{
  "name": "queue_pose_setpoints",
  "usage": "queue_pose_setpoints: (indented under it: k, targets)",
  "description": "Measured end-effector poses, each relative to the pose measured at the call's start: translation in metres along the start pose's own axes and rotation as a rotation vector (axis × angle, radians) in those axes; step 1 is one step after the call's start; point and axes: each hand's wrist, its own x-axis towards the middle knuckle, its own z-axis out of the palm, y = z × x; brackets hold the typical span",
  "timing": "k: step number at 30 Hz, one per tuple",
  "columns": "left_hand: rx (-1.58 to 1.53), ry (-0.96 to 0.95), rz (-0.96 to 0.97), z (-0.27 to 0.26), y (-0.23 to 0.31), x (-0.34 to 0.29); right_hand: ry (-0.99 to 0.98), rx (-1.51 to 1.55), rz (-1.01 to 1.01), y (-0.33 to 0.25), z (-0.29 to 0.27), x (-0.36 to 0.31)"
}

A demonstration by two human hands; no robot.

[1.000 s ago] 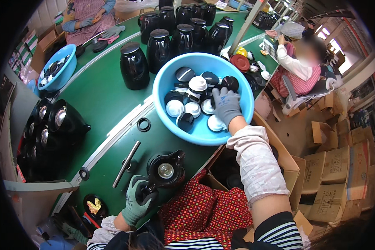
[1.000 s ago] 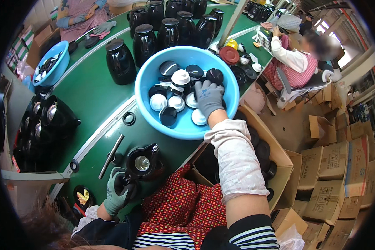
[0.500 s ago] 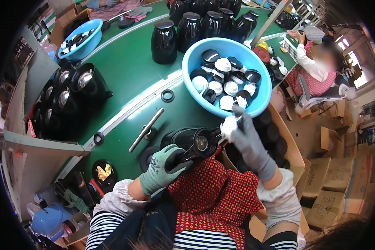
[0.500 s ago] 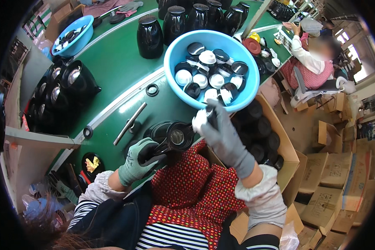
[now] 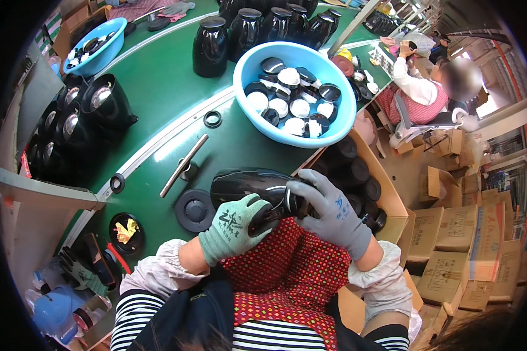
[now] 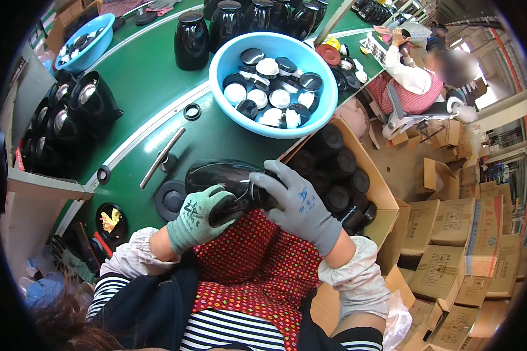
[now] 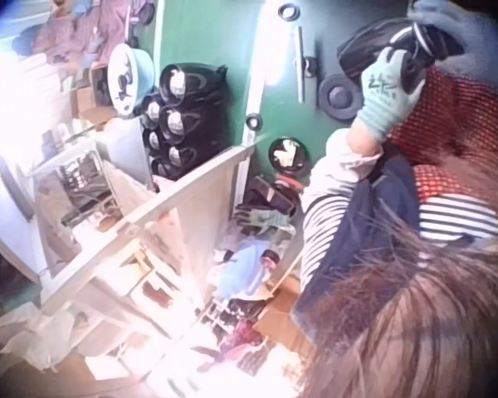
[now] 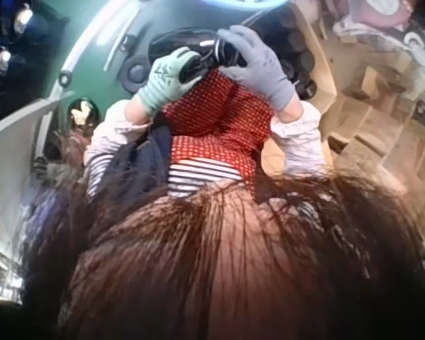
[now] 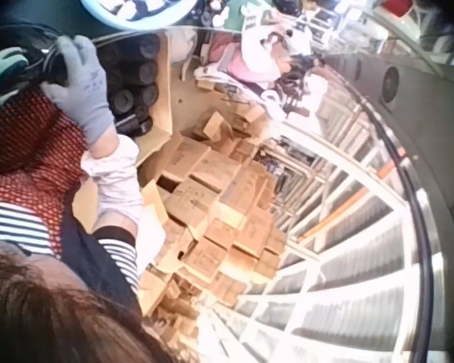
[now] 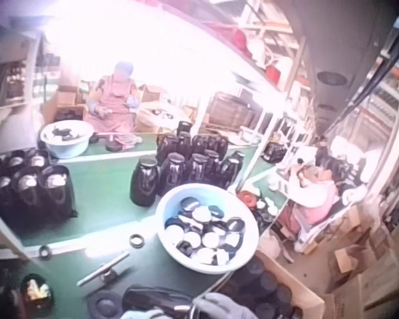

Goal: The person assembles black kitchenware units at a factory workstation. They pick up a black container, insert a metal rod into the base, place a white circular insert inside, and then screw on a black lid. The completed units are placed on the green workbench.

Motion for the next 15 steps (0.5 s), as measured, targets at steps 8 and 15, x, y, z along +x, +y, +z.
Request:
queue_pose_setpoints:
  k: [8, 15]
  targets:
    - [0.033, 0.015, 0.007, 0.003, 0.0, 0.003, -0.096, -0.233, 0.119, -0.013, -0.012, -0.007]
    - [0.009, 0.019, -0.018, 0.001, -0.003, 0.004, -0.016, -0.084, 0.496, -0.01, -0.012, 0.006]
